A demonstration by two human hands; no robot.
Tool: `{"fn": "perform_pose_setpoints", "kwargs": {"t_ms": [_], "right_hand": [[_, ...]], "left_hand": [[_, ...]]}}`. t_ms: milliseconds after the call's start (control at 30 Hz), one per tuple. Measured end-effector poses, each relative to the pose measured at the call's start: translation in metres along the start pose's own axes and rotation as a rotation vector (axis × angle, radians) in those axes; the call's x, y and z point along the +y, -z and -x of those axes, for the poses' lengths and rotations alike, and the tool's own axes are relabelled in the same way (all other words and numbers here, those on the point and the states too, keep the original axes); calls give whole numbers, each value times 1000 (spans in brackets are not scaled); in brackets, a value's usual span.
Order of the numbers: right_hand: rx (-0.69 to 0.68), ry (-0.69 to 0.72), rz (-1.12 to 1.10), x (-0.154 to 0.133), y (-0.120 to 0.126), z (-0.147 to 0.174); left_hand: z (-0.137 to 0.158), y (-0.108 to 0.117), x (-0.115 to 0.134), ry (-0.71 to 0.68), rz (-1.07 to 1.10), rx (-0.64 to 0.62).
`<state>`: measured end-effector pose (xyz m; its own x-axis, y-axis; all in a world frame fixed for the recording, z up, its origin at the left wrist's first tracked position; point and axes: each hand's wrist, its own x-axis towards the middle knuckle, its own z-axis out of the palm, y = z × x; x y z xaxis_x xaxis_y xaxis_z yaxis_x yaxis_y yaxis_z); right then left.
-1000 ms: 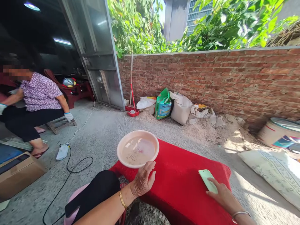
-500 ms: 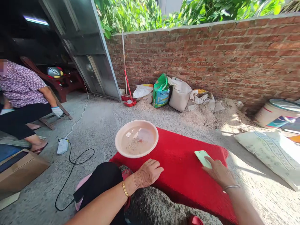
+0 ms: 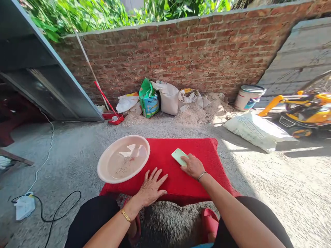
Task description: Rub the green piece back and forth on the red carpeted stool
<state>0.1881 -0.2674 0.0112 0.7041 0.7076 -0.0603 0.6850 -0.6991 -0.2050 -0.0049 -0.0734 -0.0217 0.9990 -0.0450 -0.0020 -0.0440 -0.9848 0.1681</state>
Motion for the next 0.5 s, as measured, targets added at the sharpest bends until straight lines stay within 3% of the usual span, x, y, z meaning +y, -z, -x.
{"fn": "perform_pose_setpoints", "kwargs": {"t_ms": [133,233,333,500], "right_hand": [[-24,-324,27,85,17,18],[22,-571,74,122,29,36],[109,-643,83,125,34,45],[194,-436,-47,89,25,11]], "left_hand": [[6,-1,-18,65,-41,101],[11,-3,-31,84,-47,164],[12,-3,-34,51,-44,194],[11,-2,-23,80,-3,226]]}}
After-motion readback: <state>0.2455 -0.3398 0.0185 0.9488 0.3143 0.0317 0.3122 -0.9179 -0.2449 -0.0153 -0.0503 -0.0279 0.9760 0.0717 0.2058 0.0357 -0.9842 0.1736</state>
